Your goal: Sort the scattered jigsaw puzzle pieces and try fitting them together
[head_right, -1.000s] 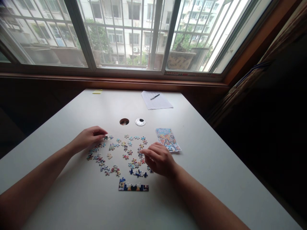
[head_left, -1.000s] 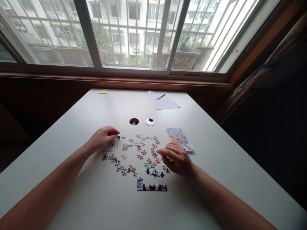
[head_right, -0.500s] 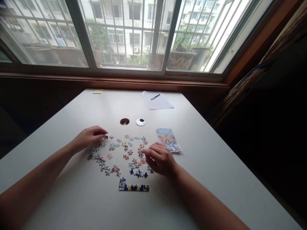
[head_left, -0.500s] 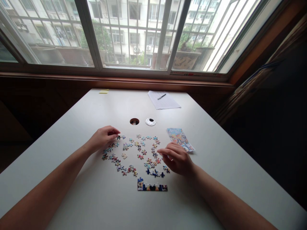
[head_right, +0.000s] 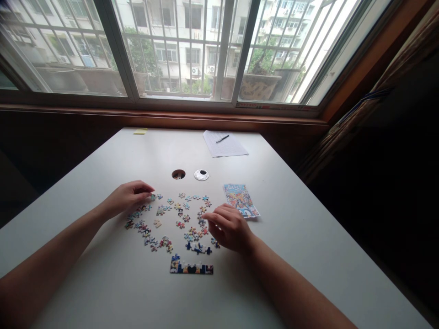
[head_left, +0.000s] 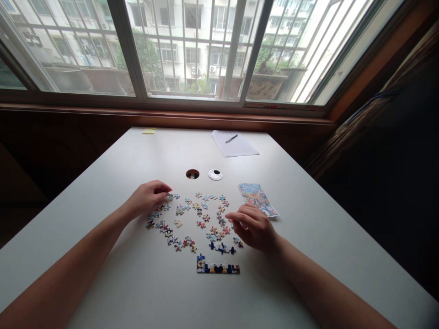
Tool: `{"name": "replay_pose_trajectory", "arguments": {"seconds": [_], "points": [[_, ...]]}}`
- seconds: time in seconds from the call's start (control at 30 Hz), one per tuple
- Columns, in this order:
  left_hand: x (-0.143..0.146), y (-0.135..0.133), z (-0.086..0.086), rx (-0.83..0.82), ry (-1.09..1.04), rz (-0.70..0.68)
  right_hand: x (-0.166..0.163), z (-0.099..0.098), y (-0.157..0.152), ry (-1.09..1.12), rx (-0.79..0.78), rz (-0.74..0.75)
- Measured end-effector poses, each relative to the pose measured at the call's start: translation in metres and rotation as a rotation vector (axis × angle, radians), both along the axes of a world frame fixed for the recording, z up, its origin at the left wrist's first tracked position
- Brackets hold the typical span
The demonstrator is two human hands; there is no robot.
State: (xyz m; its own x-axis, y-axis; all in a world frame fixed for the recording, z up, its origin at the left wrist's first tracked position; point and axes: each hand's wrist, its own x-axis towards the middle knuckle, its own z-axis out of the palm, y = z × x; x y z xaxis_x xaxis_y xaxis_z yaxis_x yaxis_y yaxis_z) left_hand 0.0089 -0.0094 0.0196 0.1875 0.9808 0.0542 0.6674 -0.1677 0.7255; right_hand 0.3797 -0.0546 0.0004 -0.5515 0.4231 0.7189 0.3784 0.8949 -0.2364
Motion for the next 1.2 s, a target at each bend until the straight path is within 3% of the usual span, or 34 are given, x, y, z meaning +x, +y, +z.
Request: {"name": "replay_pose_trajectory", "arguments": {"seconds": [0.27, 0.47, 0.67, 1.2], "points": [[-0.029, 0.006, 0.015, 0.109, 0.111, 0.018, 0.0, 0.0, 0.001, -0.001, 0.0, -0.011], [-0.048, 0.009, 0.012, 0.02, 0.284, -0.094, 0.001, 0.001, 0.001, 0.01, 0.008, -0.031], [-0.048, 0.013, 0.004, -0.016, 0.32, -0.177, 0.002, 0.001, 0.001, 0.006, 0.008, -0.036], [-0.041, 0.012, 0.004, 0.023, 0.288, -0.167, 0.002, 0.001, 0.002, -0.009, 0.008, -0.041]]}}
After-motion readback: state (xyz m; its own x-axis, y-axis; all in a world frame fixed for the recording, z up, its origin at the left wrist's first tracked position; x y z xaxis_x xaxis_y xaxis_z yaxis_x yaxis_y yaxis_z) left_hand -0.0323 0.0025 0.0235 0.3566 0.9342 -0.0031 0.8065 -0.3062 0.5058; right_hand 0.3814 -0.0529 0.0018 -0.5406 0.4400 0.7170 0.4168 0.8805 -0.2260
